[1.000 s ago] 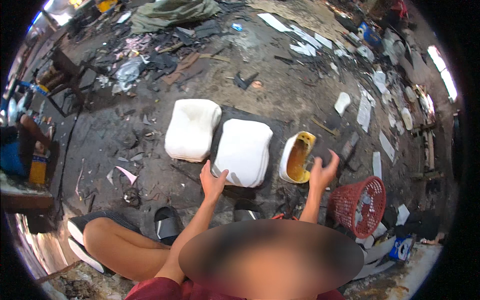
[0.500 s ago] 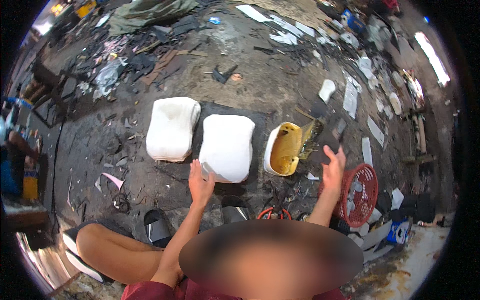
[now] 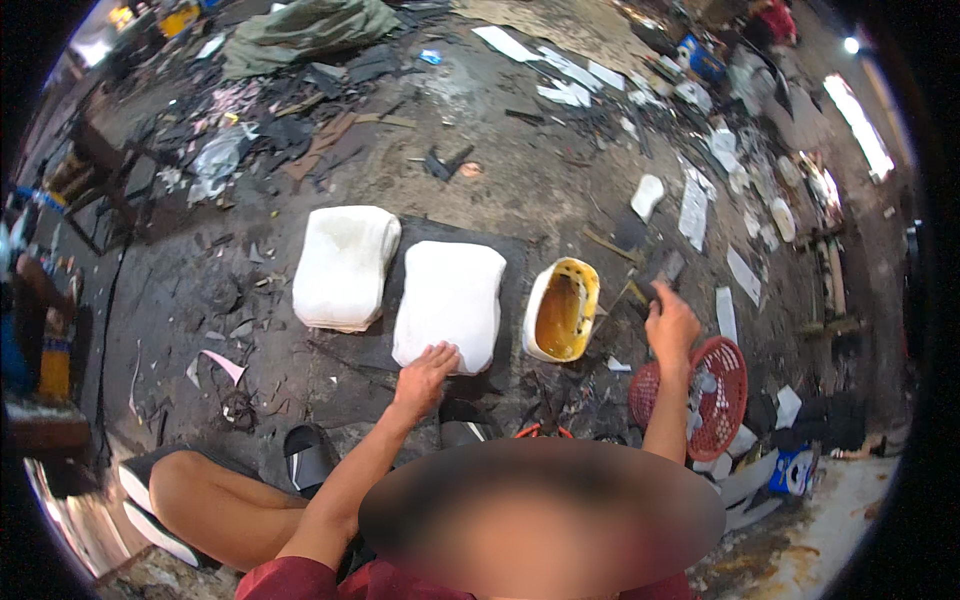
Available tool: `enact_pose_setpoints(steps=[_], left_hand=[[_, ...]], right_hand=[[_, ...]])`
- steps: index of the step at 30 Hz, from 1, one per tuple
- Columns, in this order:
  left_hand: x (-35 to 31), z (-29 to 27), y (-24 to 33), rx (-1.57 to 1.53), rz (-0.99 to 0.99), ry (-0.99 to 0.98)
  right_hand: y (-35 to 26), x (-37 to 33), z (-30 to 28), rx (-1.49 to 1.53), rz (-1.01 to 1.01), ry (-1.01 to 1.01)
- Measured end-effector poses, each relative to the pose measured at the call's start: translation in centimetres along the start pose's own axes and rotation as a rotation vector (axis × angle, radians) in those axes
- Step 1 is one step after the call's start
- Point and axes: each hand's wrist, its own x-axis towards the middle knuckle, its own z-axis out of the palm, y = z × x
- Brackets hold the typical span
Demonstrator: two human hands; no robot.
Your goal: The person sits on the floor and repeatedly applies glue from a yellow container onto white foam pieces using a brush. They spread the glue evenly across the surface of each piece and then place it on a stack.
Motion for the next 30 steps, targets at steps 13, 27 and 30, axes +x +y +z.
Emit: enact_pose_setpoints(steps=[13, 27, 30], left_hand=[[-2.1, 1.1, 0.8, 0.082, -0.009, 0.010], [-3.5, 2.3, 1.2, -0.186, -0.283, -0.170], [-1.8, 1.4, 0.1, -0.076, -0.031, 0.144]], right_hand=[[-24.2, 1.7, 12.2, 0.617, -0.309, -0.339], [-30.7, -6.3, 10.7, 0.351, -1.268, -0.812], [-29.0, -0.7, 11.9, 0.510, -0.821, -0.327]])
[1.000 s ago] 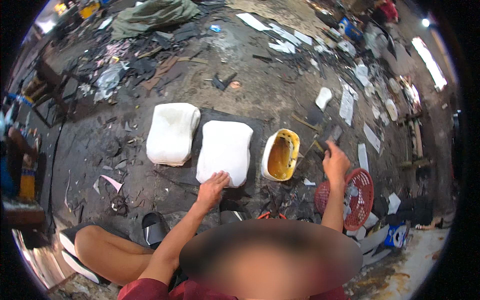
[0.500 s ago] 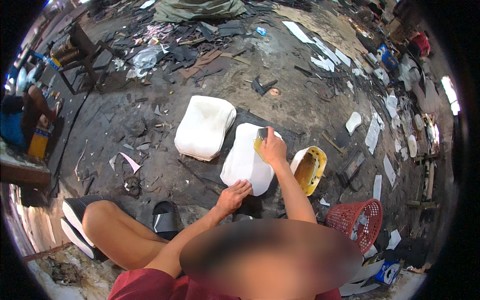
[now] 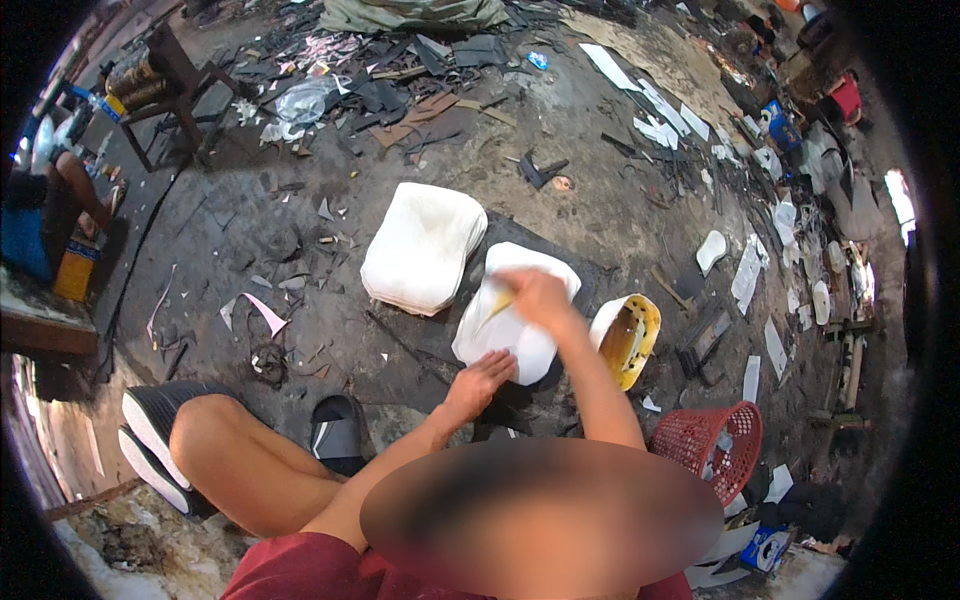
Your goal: The person sits on the floor and repeatedly applies glue from a yellow container onto white foam pieces using a brush. They spread the glue evenly across the surface of each piece and then place it on a stack.
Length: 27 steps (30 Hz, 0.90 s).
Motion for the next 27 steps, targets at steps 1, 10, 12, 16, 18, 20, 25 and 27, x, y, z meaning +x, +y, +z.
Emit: enact_pose_setpoints(steps=[1, 10, 12, 16, 18, 20, 25, 27], left_hand=[[0.8, -0.2, -0.2, -0.015, -0.002, -0.017], [-0.5, 1.4, 4.3, 0.009, -0.143, -0.047], [-2.2, 2.8, 6.4, -0.073, -0.181, -0.235], [-3.4, 4.4, 8.7, -0.017, 0.028, -0.086], [-2.9, 4.1, 8.5, -0.014, 0.020, -0.089], [-1.3, 3.5, 7.4, -0.021, -0.150, -0.430], [1.8, 2.4, 4.2, 0.154, -0.090, -0.093], [1.8, 2.3, 3.5, 0.189, -0.047, -0.166]], right_hand=[[2.4, 1.0, -1.1, -0.051, 0.104, -0.071], [-1.3, -6.1, 7.0, -0.109, -0.041, -0.266], [-3.8, -8.5, 7.7, -0.139, -0.121, -0.205], [-8.5, -11.3, 4.8, 0.023, -0.107, -0.313], [-9.3, -10.9, 2.1, 0.150, -0.078, -0.215], [-7.3, -9.5, -1.1, 0.266, -0.025, 0.003], [2.2, -5.3, -4.4, 0.235, 0.086, 0.063], [4.7, -2.9, -3.3, 0.190, -0.057, -0.113]])
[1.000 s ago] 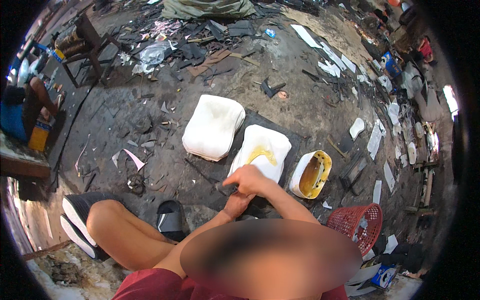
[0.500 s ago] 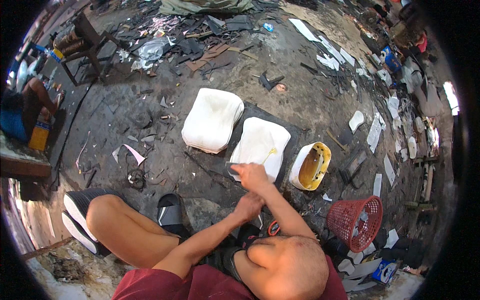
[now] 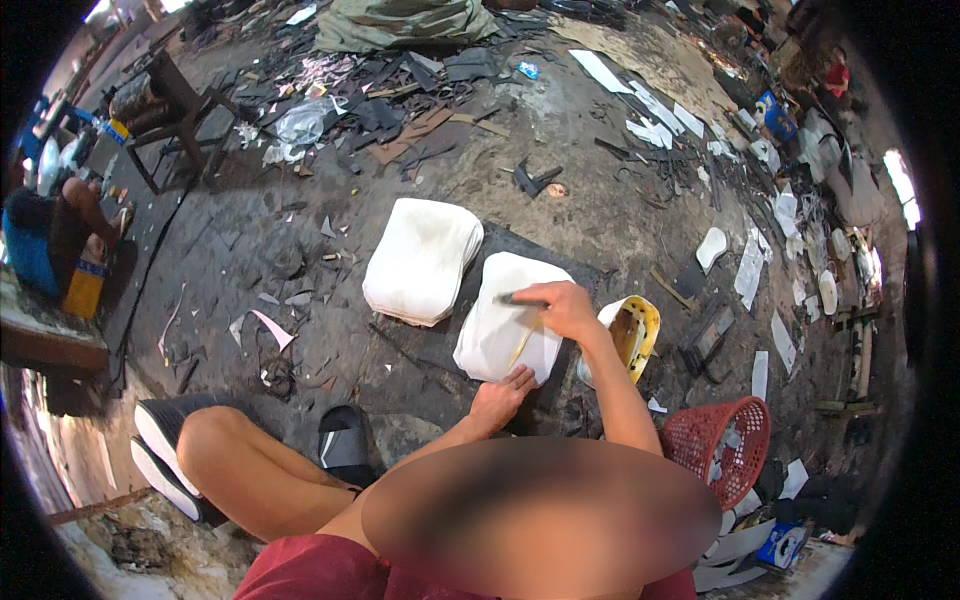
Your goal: The person sits on the floor and repeatedly applies glue from a yellow container onto white foam pieces using a brush. They spread the glue evenly across the surface of each piece and then place it on a stack.
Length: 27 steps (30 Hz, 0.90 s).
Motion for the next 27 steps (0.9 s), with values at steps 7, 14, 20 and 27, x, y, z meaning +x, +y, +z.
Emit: enact_pose_setpoints(steps=[7, 14, 20, 27], left_hand=[[-0.7, 0.2, -0.3, 0.020, 0.040, 0.062], [0.2, -1.0, 0.0, -0.107, -0.076, -0.017], [0.1, -1.5, 0.0, -0.142, -0.051, 0.028], [0.0, -2.0, 0.0, -0.099, -0.064, 0.004]], right_hand=[[3.9, 8.2, 0.6, -0.237, 0.206, -0.130], [5.4, 5.5, -0.4, -0.426, 0.091, -0.309], [6.3, -2.1, -3.7, -0.323, 0.534, -0.193], [2.5, -5.7, -0.5, -0.258, 0.459, -0.189]])
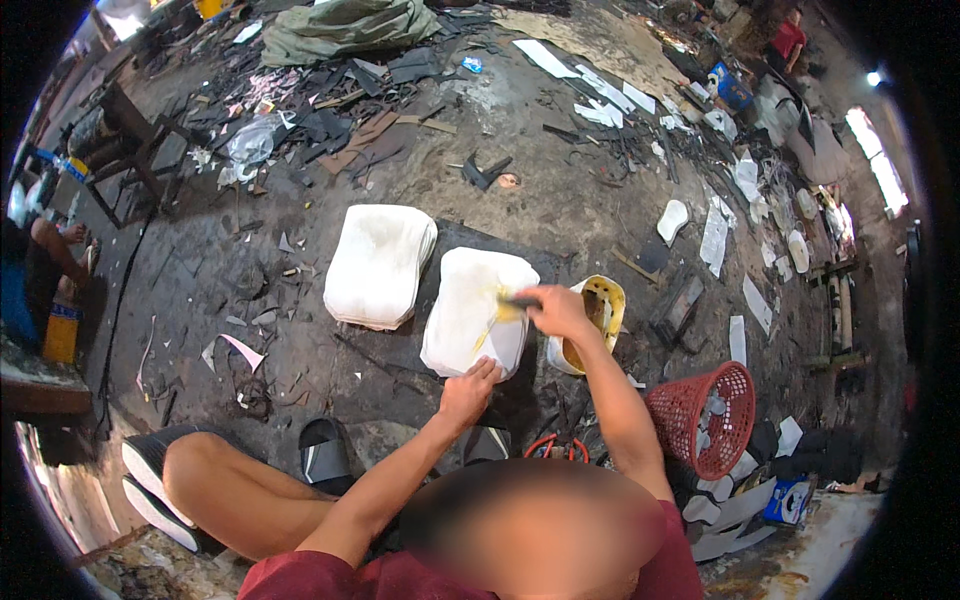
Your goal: The person sits on the floor and repeatedly applies glue from a yellow container onto white foam pieces using a brush. They spread the glue evenly across the surface of each piece and then place it on a stack.
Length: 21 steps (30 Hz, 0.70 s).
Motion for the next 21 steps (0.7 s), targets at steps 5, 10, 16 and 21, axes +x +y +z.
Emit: enact_pose_setpoints(steps=[5, 10, 16, 21], left_hand=[[0.6, -0.7, -0.7, -0.055, -0.058, -0.014], [0.1, -0.4, -0.1, -0.193, -0.092, 0.129], [-1.2, -0.5, -2.8, -0.301, -0.667, 0.624], [-1.4, -0.4, -4.3, -0.463, -0.875, 0.554]], right_hand=[[-0.9, 3.4, -1.2, 0.092, 0.060, 0.359], [-3.2, 7.3, -1.8, 0.065, 0.007, 0.284], [-4.6, 6.2, -0.8, -0.114, -0.455, -0.345], [-3.2, 4.2, -1.4, 0.087, -0.042, 0.136]])
